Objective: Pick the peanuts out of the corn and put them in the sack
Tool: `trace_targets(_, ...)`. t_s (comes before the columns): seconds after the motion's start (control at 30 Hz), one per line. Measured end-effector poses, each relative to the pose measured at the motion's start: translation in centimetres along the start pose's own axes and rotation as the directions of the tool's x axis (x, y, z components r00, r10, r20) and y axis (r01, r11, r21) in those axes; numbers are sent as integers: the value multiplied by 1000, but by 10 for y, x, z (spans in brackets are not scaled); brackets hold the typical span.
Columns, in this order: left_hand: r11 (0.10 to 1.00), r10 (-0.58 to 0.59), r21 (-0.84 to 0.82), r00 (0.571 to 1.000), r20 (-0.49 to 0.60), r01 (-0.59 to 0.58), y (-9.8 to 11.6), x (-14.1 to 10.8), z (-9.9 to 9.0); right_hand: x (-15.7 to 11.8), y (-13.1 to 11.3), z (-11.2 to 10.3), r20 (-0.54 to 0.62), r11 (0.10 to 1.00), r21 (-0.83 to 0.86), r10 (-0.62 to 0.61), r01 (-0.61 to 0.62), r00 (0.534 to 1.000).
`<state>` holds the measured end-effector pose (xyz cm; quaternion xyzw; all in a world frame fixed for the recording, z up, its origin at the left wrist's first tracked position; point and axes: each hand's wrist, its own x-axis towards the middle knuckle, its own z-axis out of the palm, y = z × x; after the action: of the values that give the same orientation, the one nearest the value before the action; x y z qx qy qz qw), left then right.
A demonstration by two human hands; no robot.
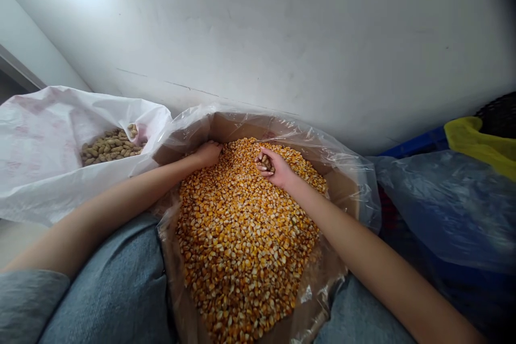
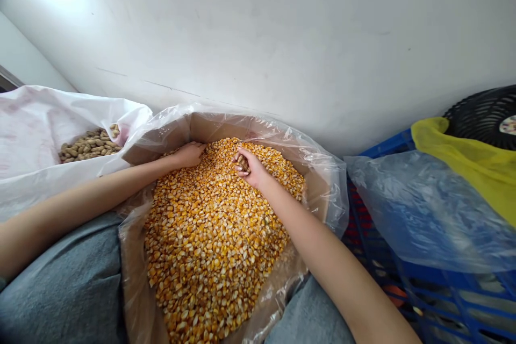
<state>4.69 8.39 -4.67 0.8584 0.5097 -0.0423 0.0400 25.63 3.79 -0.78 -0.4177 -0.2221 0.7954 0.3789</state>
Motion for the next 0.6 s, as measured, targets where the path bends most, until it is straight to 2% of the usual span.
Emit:
trace_targets(0.1, 995, -32, -90, 999, 25, 34, 3, 3, 5, -2, 2, 2, -16, 999, -29, 13, -14, 1000)
trace_targets(0.2, 945, -66, -312, 992, 111, 98, 5, 5, 0, -5, 4, 4, -33, 998, -50, 25, -27, 999)
trace_targets(0.23, 898, -44, -427, 986, 158, 109, 6, 5, -4, -5, 5, 4, -33, 998, -52, 27, -29, 999)
trace_targets(0.3, 740, 99, -667, 966, 239, 89, 8, 3, -15, -5, 4, 3, -19, 998, -51, 28, -29, 999)
trace_targets(0.37, 562, 226, -825, 948, 223, 61, 7, 1, -25, -3, 2, 2, -10, 999, -48, 17, -18, 1000)
trace_targets(0.4, 512, 214, -858, 960, 181, 47, 6, 1, -28, -2, 1, 0, -11, 999, -47, 4, -5, 1000)
trace_targets(0.43, 500, 149, -865, 981, 126, 35, 4, 1, -29, -1, 0, -1, -14, 999, -45, -10, 10, 1000)
trace_targets(0.5, 553, -26, -833, 1000, 3, 17, 0, 5, -24, 0, 0, -3, -28, 999, -40, -31, 30, 999)
trace_targets(0.53, 591, -70, -806, 997, -37, 11, 0, 8, -19, 1, 0, -3, -33, 999, -40, -32, 31, 999)
trace_targets(0.6, 648, -68, -761, 997, -36, 17, 3, 13, -4, 1, 1, -3, -40, 999, -47, -24, 22, 999)
